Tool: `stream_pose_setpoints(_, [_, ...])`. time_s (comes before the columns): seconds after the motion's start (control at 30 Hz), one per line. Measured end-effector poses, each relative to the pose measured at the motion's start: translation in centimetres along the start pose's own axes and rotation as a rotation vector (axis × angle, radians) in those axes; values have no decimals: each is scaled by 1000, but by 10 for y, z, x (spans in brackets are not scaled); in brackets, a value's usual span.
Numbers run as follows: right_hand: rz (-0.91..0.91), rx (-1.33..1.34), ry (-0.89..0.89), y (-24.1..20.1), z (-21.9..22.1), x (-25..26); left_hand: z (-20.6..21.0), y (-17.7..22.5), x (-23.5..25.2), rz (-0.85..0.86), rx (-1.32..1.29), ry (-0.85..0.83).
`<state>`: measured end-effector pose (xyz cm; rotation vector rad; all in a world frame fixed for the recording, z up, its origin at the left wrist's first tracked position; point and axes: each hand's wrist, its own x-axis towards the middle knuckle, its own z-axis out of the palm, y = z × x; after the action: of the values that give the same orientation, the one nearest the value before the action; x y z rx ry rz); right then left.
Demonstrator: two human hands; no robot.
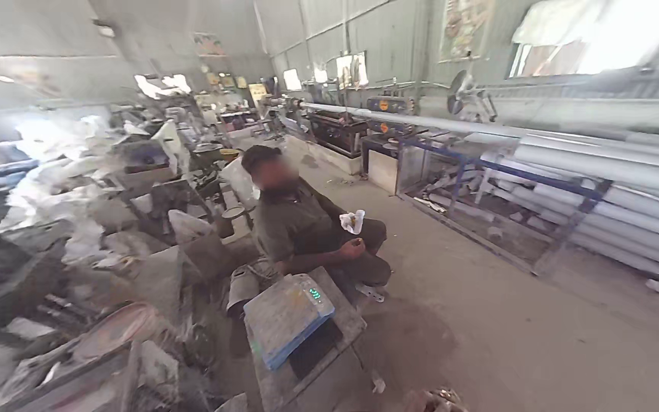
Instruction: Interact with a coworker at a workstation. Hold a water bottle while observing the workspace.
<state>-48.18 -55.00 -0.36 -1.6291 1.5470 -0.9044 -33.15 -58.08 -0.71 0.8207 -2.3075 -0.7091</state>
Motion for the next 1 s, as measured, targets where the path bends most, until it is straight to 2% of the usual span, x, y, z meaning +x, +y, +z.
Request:
stream_pose_setpoints(0.07, [-5, -23, -19, -5, -8, -16, 10, 12, -8, 7, 20, 30])
stream_pose_setpoints(0.27, [-72, -71, -82, 20, -20, -70, 42, 65, -39, -80, 39, 75])
stream_pose_setpoints(0.43, [-164, -70, -152, 41, -50, -134, 92, 120, -69, -71, 46, 152])
stream_pose_setpoints(0.57, [-145, 6, -240, 59, -72, -190, 133, 171, -98, -122, 46, 204])
stream_pose_setpoints(0.67, [-90, 38, -352, 60, -87, -219, 146, 210, -110, -157, 128, 241])
stream_pose_setpoints(0.73, [-150, 90, -318, 68, -87, -237, 147, 241, -113, -188, 212, 242])
stream_pose_setpoints(0.83, [-281, 134, -176, 69, -94, -263, 150, 270, -113, -157, 297, 251])
stream_pose_setpoints(0.93, [-347, 163, -118, 70, -99, -279, 159, 278, -120, -156, 181, 271])
stream_pose_setpoints(1.0, [-323, 174, -142, 69, -101, -289, 166, 282, -128, -174, 67, 275])
